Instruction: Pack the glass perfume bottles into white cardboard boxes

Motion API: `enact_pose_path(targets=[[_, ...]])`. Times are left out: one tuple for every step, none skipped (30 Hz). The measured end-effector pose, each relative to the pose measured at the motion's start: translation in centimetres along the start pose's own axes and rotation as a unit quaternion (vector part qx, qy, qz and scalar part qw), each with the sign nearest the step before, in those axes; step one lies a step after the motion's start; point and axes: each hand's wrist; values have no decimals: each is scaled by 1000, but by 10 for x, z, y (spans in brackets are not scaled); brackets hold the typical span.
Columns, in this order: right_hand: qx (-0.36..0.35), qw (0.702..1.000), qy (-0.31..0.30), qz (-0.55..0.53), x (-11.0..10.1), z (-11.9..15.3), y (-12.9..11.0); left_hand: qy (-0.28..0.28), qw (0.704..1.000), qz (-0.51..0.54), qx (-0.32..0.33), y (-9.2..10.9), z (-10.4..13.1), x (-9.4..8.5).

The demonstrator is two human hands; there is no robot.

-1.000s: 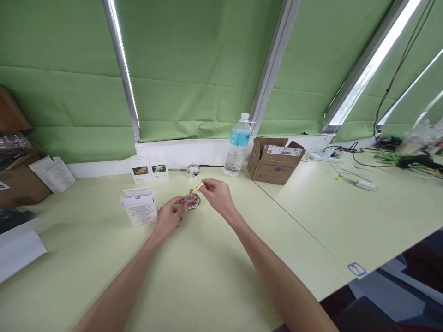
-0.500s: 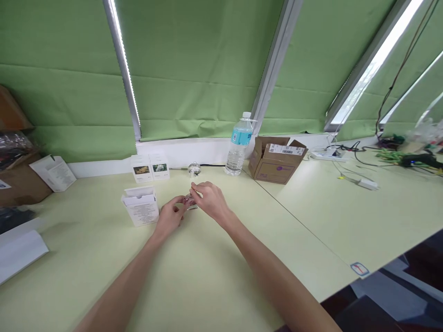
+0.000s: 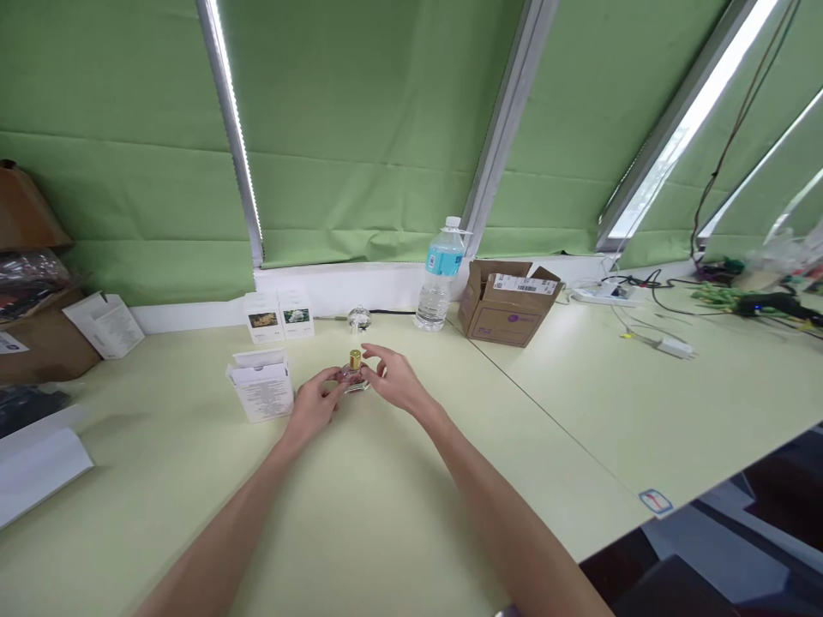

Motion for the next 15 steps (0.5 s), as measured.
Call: enact_pose_path(targets=[[-1, 1000, -16, -5, 1, 1, 3, -3, 1000, -9, 0, -1, -1, 1], [-5, 999, -33, -4, 2, 2, 4, -3, 1000, -22, 0, -2, -1, 2], [-10, 999, -45, 3, 3, 2, 5, 5, 999, -36, 2, -1, 0, 3], [-13, 999, -51, 12, 4, 2, 5, 21, 998, -52, 6, 1, 2, 5], [-12, 998, -52, 20, 5, 2, 5, 41, 997, -70, 13, 5, 5, 6], [-8, 998, -54, 23, 5, 2, 5, 60, 994, -90, 23, 10, 10, 5], [-2, 998, -59, 19, 5, 2, 6, 75, 990, -114, 39, 17, 16, 4], [4, 998, -67, 11, 5, 2, 6, 79, 985, -142, 62, 26, 23, 0], [8, 997, -75, 1, 4, 2, 7, 70, 978, -174, 96, 34, 30, -7], [11, 997, -78, -6, 4, 2, 8, 61, 967, -206, 138, 42, 38, -16], [13, 997, -78, -8, 3, 2, 9, 67, 953, -232, 184, 49, 44, -28], [15, 997, -72, -5, 3, 1, 9, 86, 937, -250, 229, 55, 50, -42], [15, 998, -68, 2, 4, 1, 10, 121, 923, -256, 259, 58, 54, -58], [15, 998, -64, 11, 5, 1, 10, 172, 912, -255, 271, 59, 56, -75], [14, 998, -61, 21, 6, 0, 10, 214, 907, -253, 259, 57, 58, -91]])
Point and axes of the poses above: each hand's wrist, its own z-axis away from the middle knuckle, its own x-axis out of the palm, y = z × x, and after that the axes turned 3 degrees about -x, right-handed
